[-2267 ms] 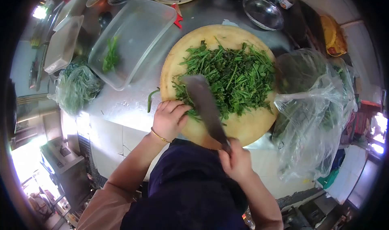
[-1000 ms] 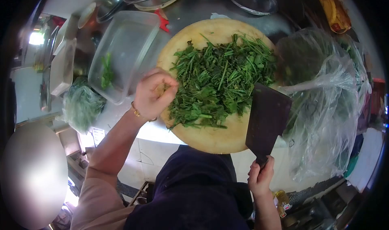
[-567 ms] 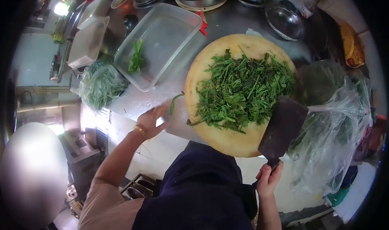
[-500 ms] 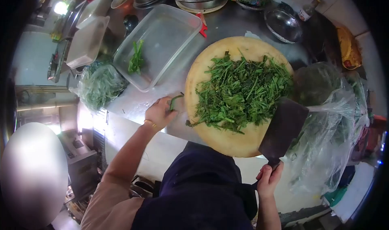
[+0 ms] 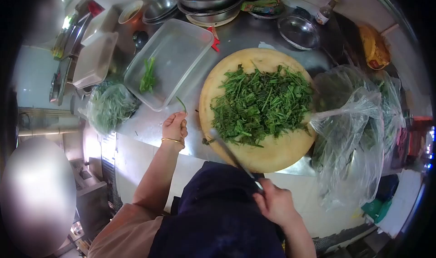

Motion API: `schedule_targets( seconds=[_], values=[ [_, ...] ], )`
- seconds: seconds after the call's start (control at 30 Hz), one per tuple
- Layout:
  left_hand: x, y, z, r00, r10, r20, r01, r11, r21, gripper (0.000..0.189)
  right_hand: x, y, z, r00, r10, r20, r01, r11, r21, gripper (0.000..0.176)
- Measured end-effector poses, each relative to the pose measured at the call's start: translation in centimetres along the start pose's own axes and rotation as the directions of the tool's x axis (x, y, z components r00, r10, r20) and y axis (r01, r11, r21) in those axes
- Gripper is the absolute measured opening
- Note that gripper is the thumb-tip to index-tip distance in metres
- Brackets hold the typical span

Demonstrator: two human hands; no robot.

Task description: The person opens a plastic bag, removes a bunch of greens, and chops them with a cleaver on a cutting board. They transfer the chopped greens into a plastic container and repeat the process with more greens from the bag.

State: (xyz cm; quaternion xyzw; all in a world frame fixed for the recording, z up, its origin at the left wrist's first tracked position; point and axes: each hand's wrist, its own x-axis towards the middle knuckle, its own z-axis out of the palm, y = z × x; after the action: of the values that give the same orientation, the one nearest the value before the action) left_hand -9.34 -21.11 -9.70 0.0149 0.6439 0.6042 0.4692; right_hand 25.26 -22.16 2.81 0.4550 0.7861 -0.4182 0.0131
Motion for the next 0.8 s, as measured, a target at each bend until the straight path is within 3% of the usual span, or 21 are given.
schedule_targets(
  seconds=[0.03, 0.07, 0.17, 0.2, 0.27, 0.3, 0.37, 0.47, 0.57, 0.67, 0.7, 0.77, 0.8],
  values=[
    [0.2, 0.1, -0.6, 0.989, -0.144, -0.022, 0.141, 0.982, -0.128, 0.009, 1.2, -0.6, 0.4, 0.999, -0.017, 0.048, 0.018, 1.000, -0.020, 0.035],
    [0.1, 0.1, -0.9, 0.984, -0.177, 0.005, 0.174, 0.966, -0.193, 0.010, 2.3, -0.7, 0.7, 0.994, -0.035, 0.104, 0.040, 0.998, -0.041, 0.036],
    [-1.5, -0.2, -0.1, 0.982, -0.168, 0.087, 0.183, 0.957, -0.223, 0.008, 5.3, 0.8, 2.1, 1.000, 0.017, -0.007, -0.017, 0.999, 0.043, 0.035],
    [-1.9, -0.7, 0.5, 0.984, -0.139, 0.108, 0.155, 0.976, -0.154, 0.009, 6.0, 1.0, 2.2, 0.998, 0.043, -0.053, -0.037, 0.994, 0.103, 0.034],
    [-2.5, -1.6, 1.7, 0.982, -0.086, 0.169, 0.091, 0.996, -0.018, 0.012, 6.9, 1.0, 2.3, 0.982, 0.109, -0.151, -0.074, 0.973, 0.220, 0.032],
    [-2.4, -2.3, 1.9, 0.975, 0.136, 0.174, -0.163, 0.976, 0.147, 0.012, 6.6, 0.8, 2.3, 0.982, 0.103, -0.156, -0.070, 0.976, 0.207, 0.032],
    [-2.1, -4.4, 1.9, 0.804, 0.528, 0.272, -0.593, 0.682, 0.429, 0.013, 5.4, 0.5, 2.4, 0.983, 0.091, -0.157, -0.063, 0.982, 0.176, 0.031],
    [-3.4, -3.4, 1.7, 0.843, 0.468, 0.265, -0.522, 0.596, 0.610, 0.011, 3.1, -1.1, 2.4, 0.961, 0.027, -0.275, -0.011, 0.998, 0.061, 0.032],
    [-2.9, -4.2, 1.0, 0.743, 0.561, 0.364, -0.637, 0.428, 0.642, 0.009, 2.2, -2.0, 2.3, 0.976, 0.032, -0.216, -0.030, 0.999, 0.014, 0.034],
    [-3.1, -4.4, 1.1, 0.746, 0.557, 0.366, -0.642, 0.454, 0.617, 0.009, 4.0, -2.7, 3.1, 0.996, 0.055, -0.071, -0.064, 0.990, -0.124, 0.032],
    [-3.2, -4.4, 1.0, 0.728, 0.564, 0.390, -0.655, 0.405, 0.638, 0.010, 4.5, -2.6, 3.4, 0.997, 0.081, -0.019, -0.083, 0.982, -0.170, 0.032],
    [-3.0, -3.8, 0.5, 0.683, 0.582, 0.442, -0.685, 0.299, 0.665, 0.011, 4.4, -2.2, 3.2, 0.995, 0.086, -0.049, -0.088, 0.995, -0.049, 0.029],
    [-3.2, -3.5, 0.2, 0.676, 0.598, 0.430, -0.690, 0.310, 0.654, 0.010, 3.8, -1.8, 2.7, 0.995, 0.078, -0.062, -0.076, 0.996, 0.044, 0.029]
  ],
)
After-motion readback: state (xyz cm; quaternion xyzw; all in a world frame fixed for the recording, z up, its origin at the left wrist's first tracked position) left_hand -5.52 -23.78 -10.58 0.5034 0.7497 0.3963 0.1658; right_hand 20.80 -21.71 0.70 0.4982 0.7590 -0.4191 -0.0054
